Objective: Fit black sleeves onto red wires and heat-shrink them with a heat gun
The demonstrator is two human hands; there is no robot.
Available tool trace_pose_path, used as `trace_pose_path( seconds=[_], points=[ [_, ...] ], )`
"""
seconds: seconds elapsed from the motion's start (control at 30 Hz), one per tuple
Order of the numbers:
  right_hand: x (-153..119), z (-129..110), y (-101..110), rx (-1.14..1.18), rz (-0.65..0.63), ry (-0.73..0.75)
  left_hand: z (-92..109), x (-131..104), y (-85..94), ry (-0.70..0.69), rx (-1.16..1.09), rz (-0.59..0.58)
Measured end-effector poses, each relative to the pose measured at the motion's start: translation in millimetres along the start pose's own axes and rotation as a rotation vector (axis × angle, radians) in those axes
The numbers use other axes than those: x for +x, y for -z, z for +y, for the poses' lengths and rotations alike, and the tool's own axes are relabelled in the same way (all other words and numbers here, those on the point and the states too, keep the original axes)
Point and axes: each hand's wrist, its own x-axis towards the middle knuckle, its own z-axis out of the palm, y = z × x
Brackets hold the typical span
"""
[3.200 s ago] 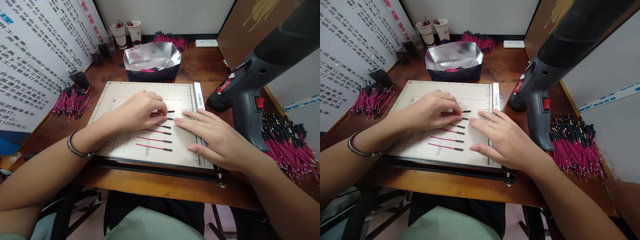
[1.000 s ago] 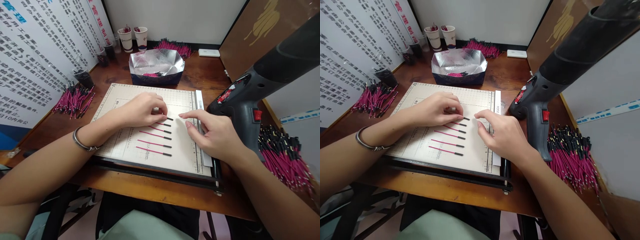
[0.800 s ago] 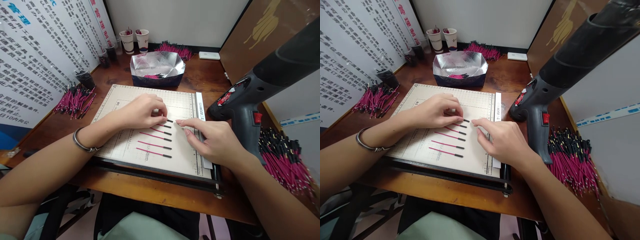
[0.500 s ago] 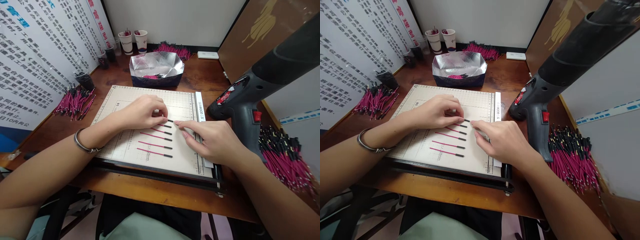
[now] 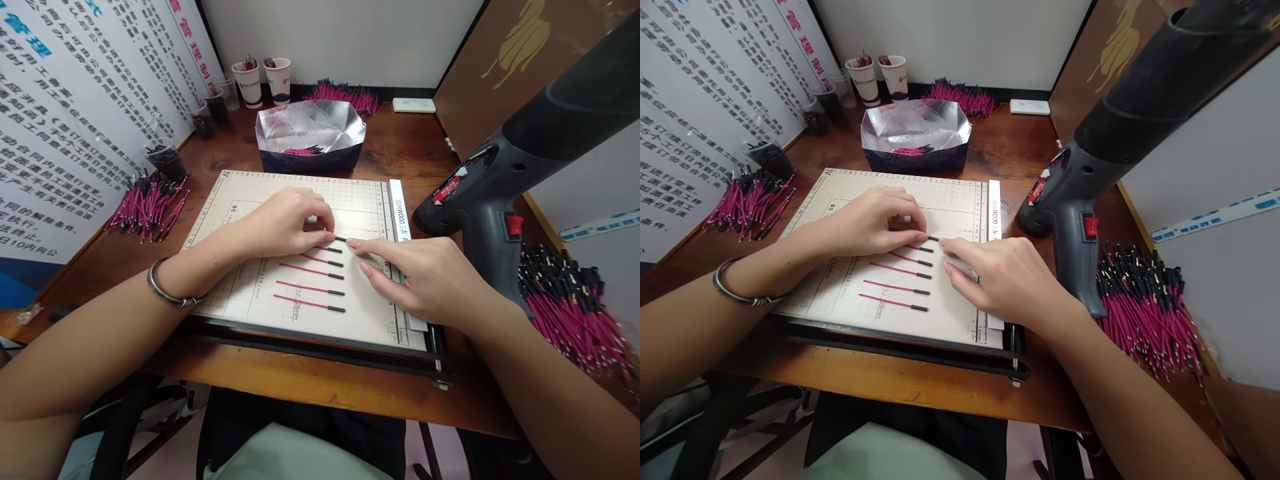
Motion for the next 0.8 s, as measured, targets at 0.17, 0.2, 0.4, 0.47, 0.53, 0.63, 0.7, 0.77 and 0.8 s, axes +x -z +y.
trace_pose_path(
  seconds=[0.17, 0.2, 0.4, 0.47, 0.53, 0.63, 0.7, 0.77, 0.8],
  points=[
    [0.5, -0.5, 1.0, 0.002, -0.005, 0.005, 0.4, 0.9, -0.5, 0.041, -0.013, 0.004],
    [0.3, -0.3, 1.1, 0.0, -0.007, 0.002, 0.5, 1.0, -0.5, 0.038, -0.017, 0.003],
    [-0.5, 0.6, 1.0, 0.001, -0.019, -0.005, 0.9, 0.6, -0.4, 0.024, -0.03, 0.002],
    [-0.2, 0.0, 1.2, -0.004, -0.016, -0.001, 0.5, 0.6, -0.7, 0.02, -0.028, 0.003],
    [0.4, -0.6, 1.5, -0.014, -0.016, 0.004, 0.3, 0.7, -0.9, 0.015, -0.022, 0.001],
    [1.0, -0.9, 1.8, -0.024, -0.021, -0.003, 0.5, 0.3, -0.5, 0.01, -0.005, -0.008],
    [0.9, -0.8, 1.8, -0.021, -0.023, -0.012, 1.0, -0.4, 0.4, 0.013, 0.007, -0.013],
    [0.3, -0.4, 1.4, -0.015, -0.022, -0.018, 1.3, -1.3, 1.5, 0.015, 0.011, -0.016],
    [-0.1, -0.3, 1.1, -0.013, -0.019, -0.018, 1.3, -1.7, 2.0, 0.011, 0.01, -0.019]
  ],
)
